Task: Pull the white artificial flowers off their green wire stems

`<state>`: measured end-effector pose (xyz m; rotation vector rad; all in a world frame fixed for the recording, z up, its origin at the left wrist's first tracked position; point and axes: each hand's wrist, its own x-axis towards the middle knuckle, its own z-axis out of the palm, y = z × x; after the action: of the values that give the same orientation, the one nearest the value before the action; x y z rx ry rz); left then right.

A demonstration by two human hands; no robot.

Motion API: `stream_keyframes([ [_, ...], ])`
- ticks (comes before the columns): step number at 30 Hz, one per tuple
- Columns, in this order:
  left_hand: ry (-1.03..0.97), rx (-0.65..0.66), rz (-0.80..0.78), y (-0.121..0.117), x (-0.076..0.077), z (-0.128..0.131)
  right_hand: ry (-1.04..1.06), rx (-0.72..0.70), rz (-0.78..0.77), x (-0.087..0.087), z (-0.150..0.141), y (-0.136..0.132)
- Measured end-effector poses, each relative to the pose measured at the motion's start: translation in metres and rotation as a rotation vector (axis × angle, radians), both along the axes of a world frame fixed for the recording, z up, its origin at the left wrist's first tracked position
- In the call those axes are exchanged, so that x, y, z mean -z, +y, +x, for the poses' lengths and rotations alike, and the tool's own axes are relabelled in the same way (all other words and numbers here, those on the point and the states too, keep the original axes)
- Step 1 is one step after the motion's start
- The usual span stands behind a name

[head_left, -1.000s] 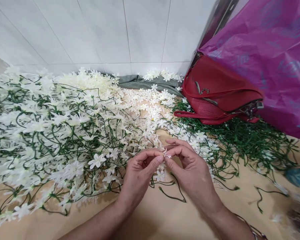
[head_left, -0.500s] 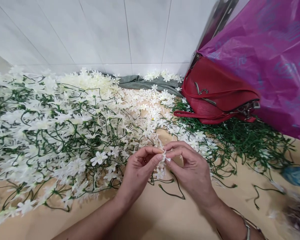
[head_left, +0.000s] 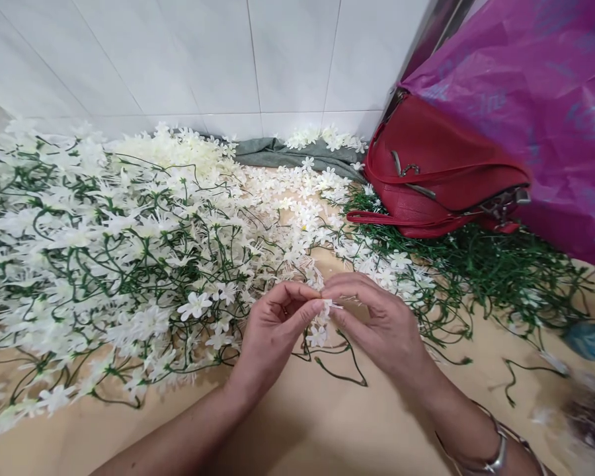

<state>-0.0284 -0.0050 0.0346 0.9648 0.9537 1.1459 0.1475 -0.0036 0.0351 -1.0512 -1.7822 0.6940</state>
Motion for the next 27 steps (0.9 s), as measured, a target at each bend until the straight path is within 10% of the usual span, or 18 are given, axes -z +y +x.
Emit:
stream_keyframes([
  [6, 0.265, -0.008, 0.249, -0.010, -0.005, -0.004, 0.237, 0.124, -0.112, 0.004, 0.006, 0.001],
  [14, 1.105, 0.685, 1.019, -0.038, 0.004, 0.001, 0.324, 0.283, -0.159, 0.012, 0.013, 0.012],
  [27, 1.289, 0.519, 1.094, -0.058, 0.032, 0.025, 0.354, 0.329, -0.267, 0.017, 0.013, 0.016],
])
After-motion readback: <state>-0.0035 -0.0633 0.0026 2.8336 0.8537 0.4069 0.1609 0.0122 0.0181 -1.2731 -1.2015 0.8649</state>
